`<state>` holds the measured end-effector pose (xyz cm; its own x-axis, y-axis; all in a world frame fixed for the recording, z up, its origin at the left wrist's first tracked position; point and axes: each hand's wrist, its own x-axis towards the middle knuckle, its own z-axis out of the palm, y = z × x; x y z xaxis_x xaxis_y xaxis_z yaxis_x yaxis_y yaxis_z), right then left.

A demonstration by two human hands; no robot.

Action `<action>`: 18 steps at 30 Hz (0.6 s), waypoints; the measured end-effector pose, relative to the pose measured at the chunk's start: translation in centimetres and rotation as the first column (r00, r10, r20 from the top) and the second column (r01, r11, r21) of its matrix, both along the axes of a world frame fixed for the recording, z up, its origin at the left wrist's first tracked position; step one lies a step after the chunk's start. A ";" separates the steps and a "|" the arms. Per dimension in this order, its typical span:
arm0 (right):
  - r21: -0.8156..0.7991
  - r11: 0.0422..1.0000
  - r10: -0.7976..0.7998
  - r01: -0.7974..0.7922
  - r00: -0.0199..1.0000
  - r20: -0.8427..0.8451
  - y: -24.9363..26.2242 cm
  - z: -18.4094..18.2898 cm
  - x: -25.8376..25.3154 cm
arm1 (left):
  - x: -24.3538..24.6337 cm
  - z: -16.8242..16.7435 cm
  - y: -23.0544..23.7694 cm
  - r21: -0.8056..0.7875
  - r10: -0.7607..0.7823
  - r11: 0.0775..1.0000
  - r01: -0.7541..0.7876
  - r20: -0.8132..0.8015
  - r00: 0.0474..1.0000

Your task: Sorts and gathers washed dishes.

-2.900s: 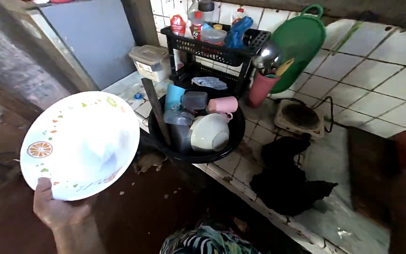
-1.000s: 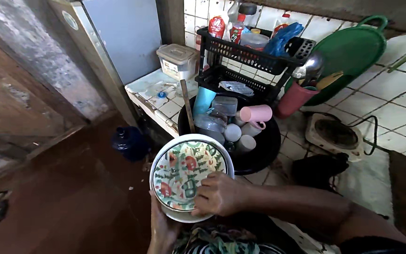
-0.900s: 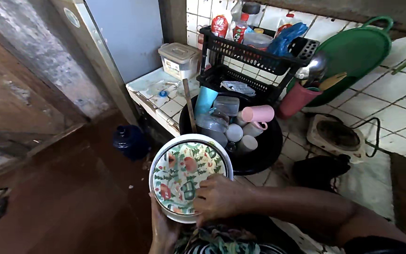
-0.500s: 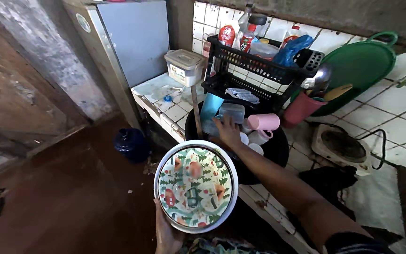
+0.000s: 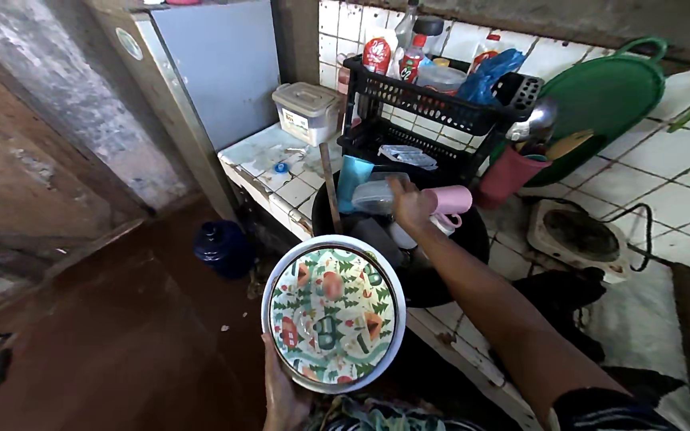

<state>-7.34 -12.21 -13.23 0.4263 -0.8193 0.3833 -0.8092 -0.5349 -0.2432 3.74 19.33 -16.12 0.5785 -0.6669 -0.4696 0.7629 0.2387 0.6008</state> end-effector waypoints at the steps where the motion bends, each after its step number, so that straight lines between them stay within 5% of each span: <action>1: -0.024 0.999 -0.020 0.021 0.999 0.050 0.0 1.0 -0.4 | 0.0 0.1 0.0 -0.003 -0.002 1.000 0.002 0.003 1.000; 4: 0.124 0.991 -0.086 0.050 0.949 0.304 1.1 5.7 -1.4 | -0.1 0.4 0.0 -0.003 -0.012 1.000 0.012 0.001 1.000; 8: 0.209 0.927 0.141 -0.313 0.803 0.579 6.0 8.3 -1.3 | -0.3 0.5 0.0 -0.017 -0.008 1.000 0.009 0.028 1.000; 13: 0.697 0.459 0.287 -0.551 0.834 0.471 12.7 6.2 1.2 | -0.4 0.3 -0.1 0.007 0.011 1.000 -0.012 0.042 0.999; 18: 0.810 0.285 0.392 -0.513 0.833 0.389 13.8 5.0 2.3 | -0.4 -0.3 -0.1 0.002 0.029 1.000 -0.029 0.014 0.999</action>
<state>-5.00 1.62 -8.21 0.8546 -0.4017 -0.3290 -0.4502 -0.2576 -0.8550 3.37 19.27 -16.47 0.6041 -0.6489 -0.4626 0.7471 0.2590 0.6121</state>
